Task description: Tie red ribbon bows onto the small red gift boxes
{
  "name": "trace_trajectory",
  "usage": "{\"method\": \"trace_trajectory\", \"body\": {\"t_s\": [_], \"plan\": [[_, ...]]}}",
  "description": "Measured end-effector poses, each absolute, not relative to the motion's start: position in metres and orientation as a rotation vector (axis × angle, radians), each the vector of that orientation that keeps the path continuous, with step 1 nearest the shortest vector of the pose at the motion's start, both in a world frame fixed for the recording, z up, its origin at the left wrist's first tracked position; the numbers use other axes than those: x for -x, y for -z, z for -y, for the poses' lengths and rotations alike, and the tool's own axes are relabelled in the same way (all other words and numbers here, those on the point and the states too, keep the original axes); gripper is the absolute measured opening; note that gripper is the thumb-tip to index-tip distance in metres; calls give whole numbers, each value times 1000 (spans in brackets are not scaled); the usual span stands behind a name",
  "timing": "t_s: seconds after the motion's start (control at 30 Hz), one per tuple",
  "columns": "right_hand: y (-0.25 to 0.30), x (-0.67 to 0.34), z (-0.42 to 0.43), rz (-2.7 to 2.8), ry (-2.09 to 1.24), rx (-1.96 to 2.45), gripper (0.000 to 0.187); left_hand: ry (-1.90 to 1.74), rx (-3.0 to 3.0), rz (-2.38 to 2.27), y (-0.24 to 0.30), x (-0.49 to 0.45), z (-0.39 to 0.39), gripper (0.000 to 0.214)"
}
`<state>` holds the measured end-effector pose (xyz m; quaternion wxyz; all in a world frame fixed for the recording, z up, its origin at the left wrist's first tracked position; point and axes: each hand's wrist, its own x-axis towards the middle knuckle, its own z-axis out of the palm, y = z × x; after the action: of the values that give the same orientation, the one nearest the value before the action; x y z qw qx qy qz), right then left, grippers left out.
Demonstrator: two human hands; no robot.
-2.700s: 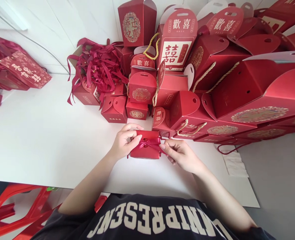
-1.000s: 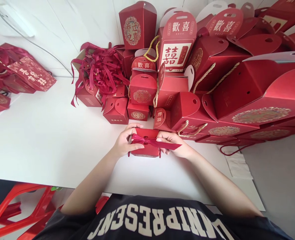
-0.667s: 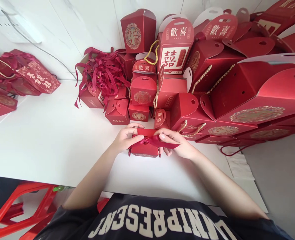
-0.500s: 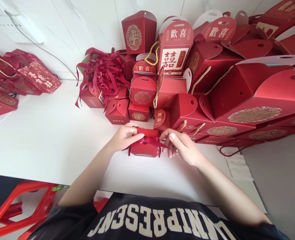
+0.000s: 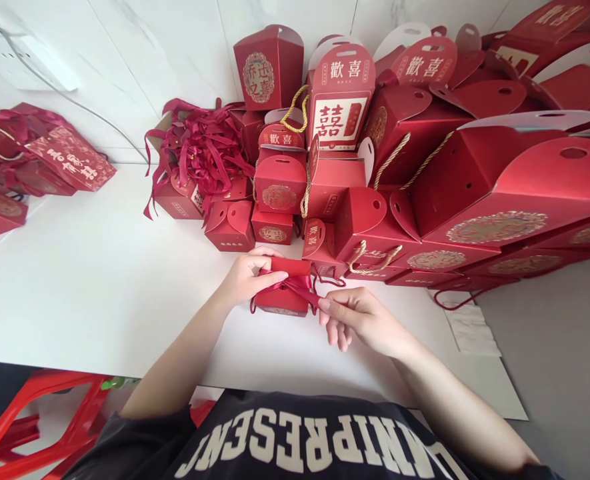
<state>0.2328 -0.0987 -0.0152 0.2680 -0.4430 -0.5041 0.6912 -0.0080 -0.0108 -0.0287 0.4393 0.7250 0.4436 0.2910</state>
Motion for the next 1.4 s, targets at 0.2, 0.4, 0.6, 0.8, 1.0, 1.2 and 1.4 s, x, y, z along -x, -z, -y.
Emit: {"method": "trace_trajectory", "body": {"t_s": [0.2, 0.4, 0.6, 0.8, 1.0, 1.2, 1.4], "plan": [[41, -231, 112, 1345, -2066, 1185, 46, -771, -1710, -1130, 31, 4, 14, 49], [8, -261, 96, 2198, -1407, 1490, 17, -667, -1800, -1131, 24, 7, 12, 50], [-14, -240, 73, 1908, -1262, 1433, 21, -550, -1832, -1138, 14, 10, 16, 46], [5, -218, 54, 1843, -1531, 1195, 23, -562, -1875, -1101, 7, 12, 20, 39], [-3, -219, 49, 1898, -1470, 1203, 38, -614, -1931, -1105, 11, 5, 21, 21], [1, -208, 45, 2185, -823, 1298, 39, -495, -2003, -1086, 14, 6, 21, 21], [-7, -207, 58, 2237, -261, 1470, 23, -512, -2070, -974, -1, 25, 14, 16]]}}
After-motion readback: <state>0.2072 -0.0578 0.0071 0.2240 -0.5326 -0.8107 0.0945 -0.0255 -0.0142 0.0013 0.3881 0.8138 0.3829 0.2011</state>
